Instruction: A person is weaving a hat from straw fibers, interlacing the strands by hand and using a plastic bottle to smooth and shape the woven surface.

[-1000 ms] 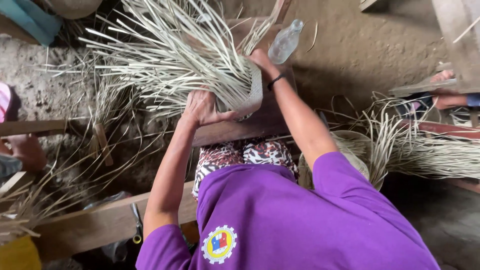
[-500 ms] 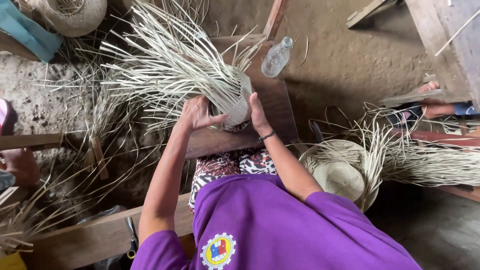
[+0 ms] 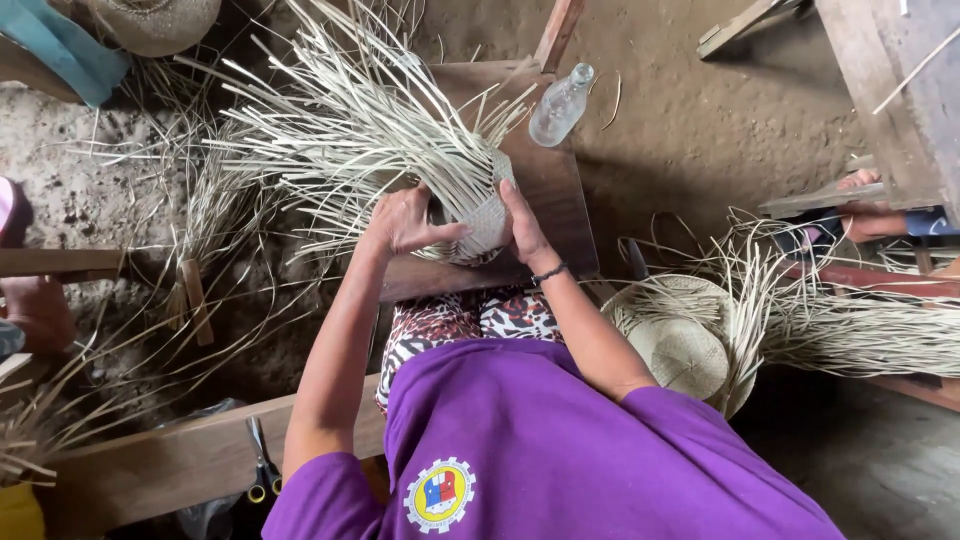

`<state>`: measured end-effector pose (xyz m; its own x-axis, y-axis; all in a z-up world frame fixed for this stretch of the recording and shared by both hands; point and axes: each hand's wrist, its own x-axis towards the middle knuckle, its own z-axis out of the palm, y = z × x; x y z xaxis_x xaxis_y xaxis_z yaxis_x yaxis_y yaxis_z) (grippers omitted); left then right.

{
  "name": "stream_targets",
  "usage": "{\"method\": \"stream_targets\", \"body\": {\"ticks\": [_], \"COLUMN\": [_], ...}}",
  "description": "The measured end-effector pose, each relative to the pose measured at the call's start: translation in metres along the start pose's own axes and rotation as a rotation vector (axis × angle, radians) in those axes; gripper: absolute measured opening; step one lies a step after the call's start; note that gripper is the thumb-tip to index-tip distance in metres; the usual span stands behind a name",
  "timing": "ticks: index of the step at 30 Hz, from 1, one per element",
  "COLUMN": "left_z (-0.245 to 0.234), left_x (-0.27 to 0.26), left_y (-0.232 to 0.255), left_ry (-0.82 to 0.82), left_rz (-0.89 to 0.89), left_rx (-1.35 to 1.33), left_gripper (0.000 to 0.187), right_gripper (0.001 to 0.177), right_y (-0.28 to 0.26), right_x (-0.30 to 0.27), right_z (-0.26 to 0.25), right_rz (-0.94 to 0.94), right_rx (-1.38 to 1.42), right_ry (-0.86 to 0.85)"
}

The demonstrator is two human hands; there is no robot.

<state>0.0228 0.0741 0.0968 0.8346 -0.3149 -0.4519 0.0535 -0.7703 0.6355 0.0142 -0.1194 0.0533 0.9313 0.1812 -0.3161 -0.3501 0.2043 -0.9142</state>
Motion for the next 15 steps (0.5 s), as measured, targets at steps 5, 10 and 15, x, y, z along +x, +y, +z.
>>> {"method": "stream_targets", "body": {"ticks": [5, 10, 15], "left_z": [-0.014, -0.006, 0.0], "left_x": [-0.015, -0.008, -0.008], "left_y": [0.014, 0.006, 0.003], "left_ry": [-0.03, -0.027, -0.02], "left_rz": [0.01, 0.007, 0.0], "left_rx": [0.001, -0.003, -0.021], "left_gripper": [0.089, 0.091, 0.092], "right_gripper": [0.068, 0.068, 0.071], "right_y": [0.002, 0.001, 0.009], "right_x": [0.0, 0.0, 0.002], "right_z": [0.0, 0.002, -0.004], "right_rz": [0.005, 0.025, 0.056], "right_rx": [0.003, 0.022, 0.057], "right_ry": [0.019, 0.024, 0.062]}}
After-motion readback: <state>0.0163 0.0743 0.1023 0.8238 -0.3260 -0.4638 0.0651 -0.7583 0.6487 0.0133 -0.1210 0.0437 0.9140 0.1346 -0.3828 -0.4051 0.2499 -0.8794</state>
